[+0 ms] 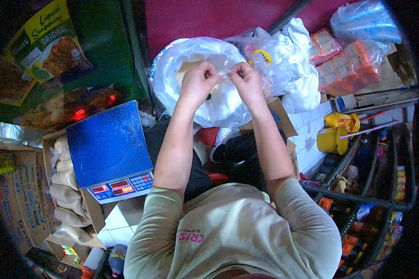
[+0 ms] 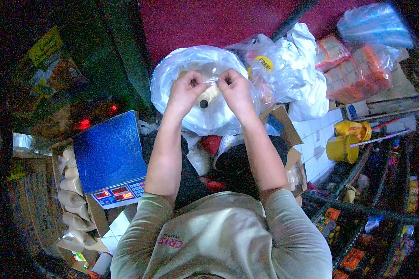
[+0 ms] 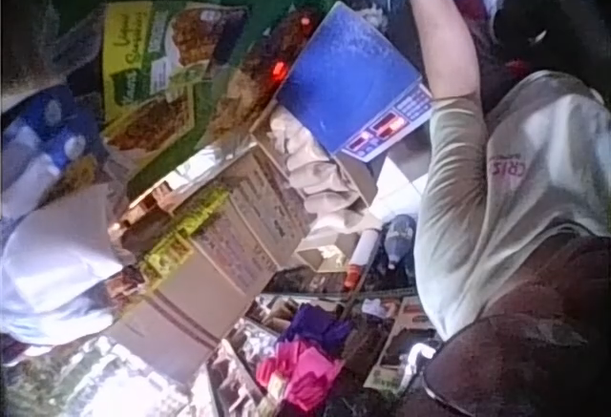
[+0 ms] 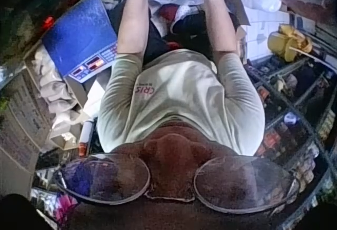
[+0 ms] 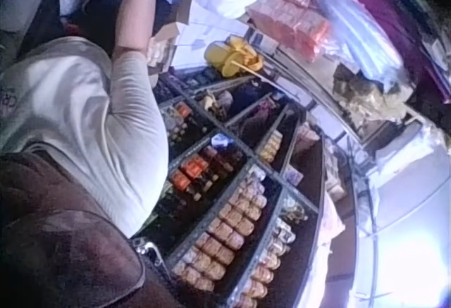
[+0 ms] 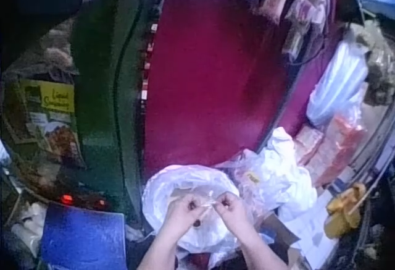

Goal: The recorder is scooping a white powder (likely flour or similar ingredient) from a large sack into small plastic bags, weighing them on an electronic scale, and sealing/boxing them.

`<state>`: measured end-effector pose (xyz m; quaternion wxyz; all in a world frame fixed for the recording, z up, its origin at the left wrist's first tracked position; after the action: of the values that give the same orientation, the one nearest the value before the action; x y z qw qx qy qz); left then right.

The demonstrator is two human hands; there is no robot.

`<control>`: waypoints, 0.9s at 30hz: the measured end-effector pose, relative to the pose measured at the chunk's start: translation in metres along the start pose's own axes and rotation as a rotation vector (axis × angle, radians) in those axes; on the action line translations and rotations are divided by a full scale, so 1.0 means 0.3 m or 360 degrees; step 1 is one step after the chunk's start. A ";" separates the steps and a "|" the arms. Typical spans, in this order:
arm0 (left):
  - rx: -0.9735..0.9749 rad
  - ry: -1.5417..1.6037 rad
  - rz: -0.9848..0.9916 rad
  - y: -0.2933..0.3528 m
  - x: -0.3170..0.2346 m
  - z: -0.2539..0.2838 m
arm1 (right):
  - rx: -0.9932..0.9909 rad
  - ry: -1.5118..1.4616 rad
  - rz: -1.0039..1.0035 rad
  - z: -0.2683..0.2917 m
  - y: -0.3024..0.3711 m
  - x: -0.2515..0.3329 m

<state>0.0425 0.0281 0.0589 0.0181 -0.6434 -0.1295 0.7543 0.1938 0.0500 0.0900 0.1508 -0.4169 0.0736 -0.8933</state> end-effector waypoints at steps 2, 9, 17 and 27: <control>-0.0232 -0.0116 -0.0091 -0.007 -0.016 0.048 | -0.0044 0.0425 0.0122 -0.007 0.016 0.038; -0.0453 -0.0431 -0.0418 -0.016 -0.046 0.071 | 0.0015 0.0742 0.0186 -0.085 -0.077 0.018; -0.0284 -0.0540 -0.0460 -0.071 -0.041 0.092 | 0.0376 -0.0329 -0.0038 -0.241 -0.221 -0.184; -0.0999 -0.0493 -0.0486 -0.084 -0.102 0.333 | 0.1433 0.1327 -0.0334 -0.620 -0.046 -0.487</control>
<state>-0.0533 0.0292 0.1078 -0.0873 -0.4692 -0.4498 0.7549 0.1369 0.1124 -0.1313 0.1817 0.0666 -0.2989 -0.9344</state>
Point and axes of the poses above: each hand's wrist, its own y-axis away from the middle knuckle, its own z-axis out of the back of the hand, x = y × z, the point moved 10 cm from there along -y, towards the middle knuckle, and after that the axes turned 6 degrees about y, right-handed, at the moved point
